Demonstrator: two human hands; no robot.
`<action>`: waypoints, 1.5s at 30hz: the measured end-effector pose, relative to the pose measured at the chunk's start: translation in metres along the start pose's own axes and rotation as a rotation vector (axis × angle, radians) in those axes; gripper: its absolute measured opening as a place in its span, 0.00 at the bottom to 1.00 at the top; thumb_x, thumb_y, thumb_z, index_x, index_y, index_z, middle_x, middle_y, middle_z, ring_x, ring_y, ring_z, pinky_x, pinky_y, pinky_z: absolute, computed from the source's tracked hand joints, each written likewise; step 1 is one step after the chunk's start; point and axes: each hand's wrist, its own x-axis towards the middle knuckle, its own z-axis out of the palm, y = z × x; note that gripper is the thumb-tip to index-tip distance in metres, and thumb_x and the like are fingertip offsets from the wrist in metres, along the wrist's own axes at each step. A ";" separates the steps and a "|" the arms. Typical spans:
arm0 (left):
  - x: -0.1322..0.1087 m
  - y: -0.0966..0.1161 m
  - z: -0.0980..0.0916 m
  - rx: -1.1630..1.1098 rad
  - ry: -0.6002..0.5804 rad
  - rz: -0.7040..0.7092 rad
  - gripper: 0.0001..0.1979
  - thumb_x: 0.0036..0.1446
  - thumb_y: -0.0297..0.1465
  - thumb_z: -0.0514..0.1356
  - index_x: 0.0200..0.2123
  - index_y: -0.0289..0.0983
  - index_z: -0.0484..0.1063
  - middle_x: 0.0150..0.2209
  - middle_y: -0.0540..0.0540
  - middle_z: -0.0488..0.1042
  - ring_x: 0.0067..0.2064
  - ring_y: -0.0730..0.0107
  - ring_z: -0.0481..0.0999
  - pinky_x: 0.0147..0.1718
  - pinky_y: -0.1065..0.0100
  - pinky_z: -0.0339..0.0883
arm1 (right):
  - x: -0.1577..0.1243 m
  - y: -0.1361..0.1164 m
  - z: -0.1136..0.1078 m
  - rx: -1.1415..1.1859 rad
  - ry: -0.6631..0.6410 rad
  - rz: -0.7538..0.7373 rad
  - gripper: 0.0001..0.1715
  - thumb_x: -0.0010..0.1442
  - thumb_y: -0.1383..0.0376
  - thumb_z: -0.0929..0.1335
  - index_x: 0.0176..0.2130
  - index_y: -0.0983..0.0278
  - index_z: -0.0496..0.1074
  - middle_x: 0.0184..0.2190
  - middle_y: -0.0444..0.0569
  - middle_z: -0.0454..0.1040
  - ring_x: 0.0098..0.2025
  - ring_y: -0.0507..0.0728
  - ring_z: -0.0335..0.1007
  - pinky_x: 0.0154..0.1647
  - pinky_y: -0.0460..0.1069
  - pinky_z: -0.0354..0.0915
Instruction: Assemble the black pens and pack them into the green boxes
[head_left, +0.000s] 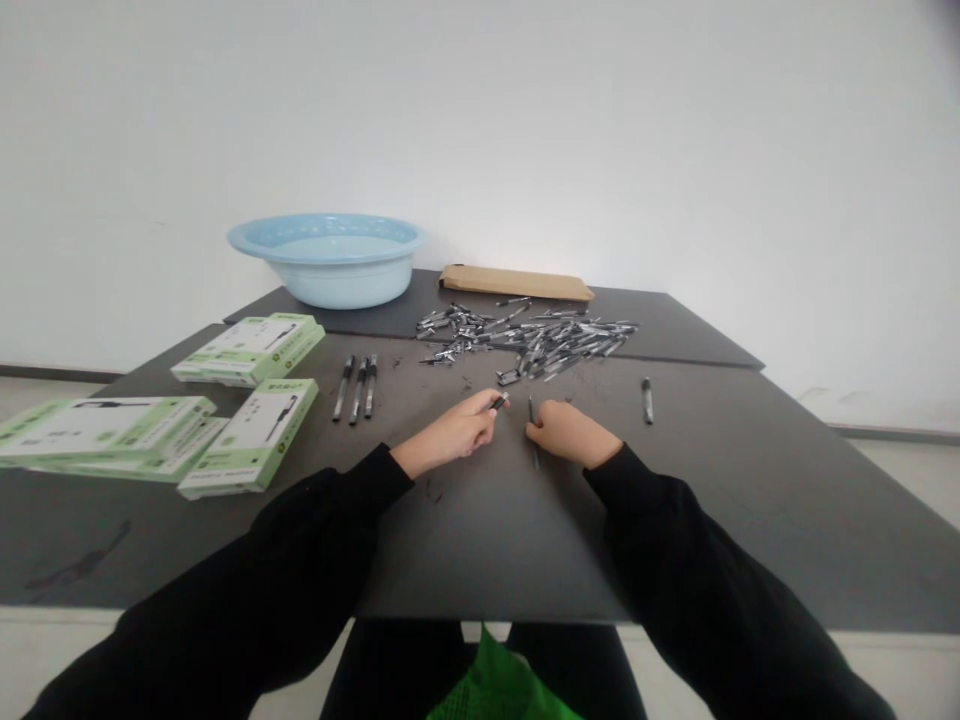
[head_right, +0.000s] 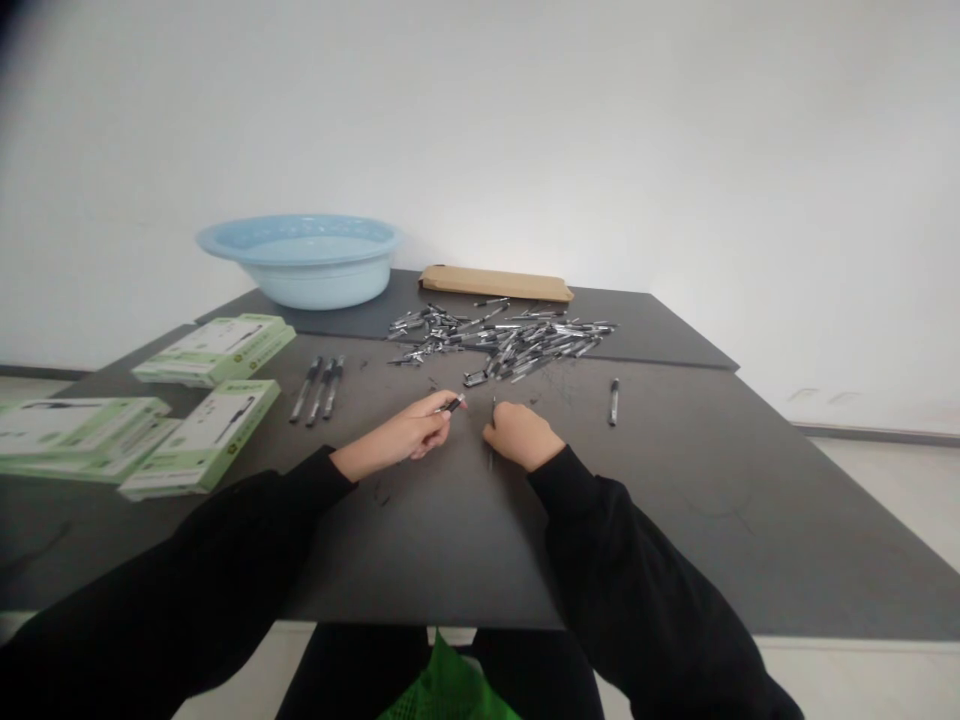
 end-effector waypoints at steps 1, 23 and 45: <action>0.000 0.001 0.000 0.014 -0.012 0.001 0.13 0.62 0.32 0.48 0.49 0.37 0.61 0.19 0.59 0.58 0.16 0.79 0.51 0.15 0.79 0.47 | 0.000 0.001 0.000 0.001 0.005 0.002 0.19 0.64 0.62 0.61 0.43 0.71 0.76 0.41 0.64 0.79 0.46 0.64 0.77 0.43 0.50 0.64; 0.006 -0.010 -0.003 -0.209 -0.107 0.048 0.10 0.62 0.37 0.52 0.39 0.35 0.64 0.22 0.56 0.57 0.18 0.80 0.54 0.15 0.77 0.48 | 0.014 0.007 -0.006 0.549 0.421 -0.058 0.13 0.61 0.66 0.60 0.25 0.62 0.61 0.23 0.47 0.68 0.27 0.54 0.63 0.30 0.48 0.56; -0.001 -0.001 0.003 -0.359 -0.168 0.088 0.12 0.62 0.39 0.54 0.37 0.34 0.65 0.22 0.55 0.57 0.21 0.78 0.53 0.18 0.74 0.47 | -0.001 -0.023 -0.006 1.569 0.516 -0.441 0.20 0.61 0.46 0.66 0.34 0.58 0.59 0.18 0.33 0.50 0.17 0.46 0.43 0.18 0.43 0.47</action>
